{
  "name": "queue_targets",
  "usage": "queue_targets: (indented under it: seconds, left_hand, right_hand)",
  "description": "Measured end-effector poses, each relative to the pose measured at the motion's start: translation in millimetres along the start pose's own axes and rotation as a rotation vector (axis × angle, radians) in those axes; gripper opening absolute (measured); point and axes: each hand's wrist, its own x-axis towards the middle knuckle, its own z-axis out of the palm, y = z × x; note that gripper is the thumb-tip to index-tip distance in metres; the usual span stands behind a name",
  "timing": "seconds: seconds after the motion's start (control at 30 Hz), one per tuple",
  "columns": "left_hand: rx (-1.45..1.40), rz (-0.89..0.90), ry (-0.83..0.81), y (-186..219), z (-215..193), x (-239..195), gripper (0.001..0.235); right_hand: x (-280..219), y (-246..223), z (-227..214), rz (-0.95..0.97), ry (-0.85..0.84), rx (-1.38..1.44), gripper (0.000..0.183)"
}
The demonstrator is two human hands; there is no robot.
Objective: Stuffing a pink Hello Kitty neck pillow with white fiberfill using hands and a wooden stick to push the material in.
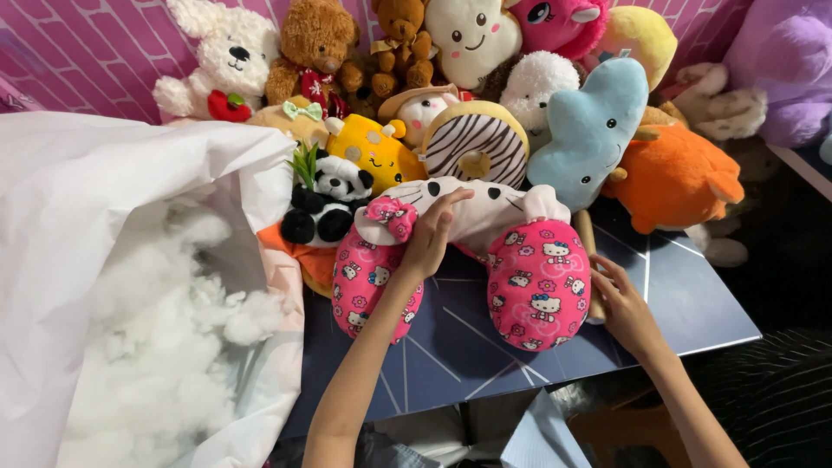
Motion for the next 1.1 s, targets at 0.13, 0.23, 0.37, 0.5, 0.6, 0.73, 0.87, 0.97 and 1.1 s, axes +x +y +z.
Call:
queue_targets:
  seconds: [0.13,0.23,0.37,0.5,0.6,0.73,0.87,0.97,1.1]
  left_hand:
    - [0.135,0.075,-0.060,27,-15,-27,0.077]
    - [0.382,0.266,0.004,37,-33,-51,0.064]
    - [0.555,0.476,0.366,30,-68,-82,0.064]
    - [0.644,0.346,0.614,19,-101,-119,0.070]
    - [0.635,0.341,0.724,6,-110,-149,0.067]
    - [0.985,0.412,0.849,1,-130,-163,0.058]
    - [1.007,0.388,1.034,8,-135,-165,0.055]
    - [0.991,0.401,1.152,9,-135,-167,0.056]
    - [0.987,0.427,1.260,5,-133,-173,0.059]
  right_hand:
    - [3,-7,-1,0.019,-0.022,0.004,0.055]
    - [5,-15,-7,0.070,-0.015,0.026,0.061]
    - [2,-7,-3,0.046,0.061,-0.006,0.075]
    - [1,-7,-3,0.010,0.176,-0.049,0.063]
    - [2,-6,-4,0.018,0.247,0.087,0.060]
    - [5,-25,-19,0.068,0.443,0.147,0.044]
    - [30,-46,-40,0.087,0.563,0.303,0.041]
    - [57,-69,-53,0.019,0.538,0.314,0.034]
    - [124,-165,-77,-0.223,0.492,0.430,0.023]
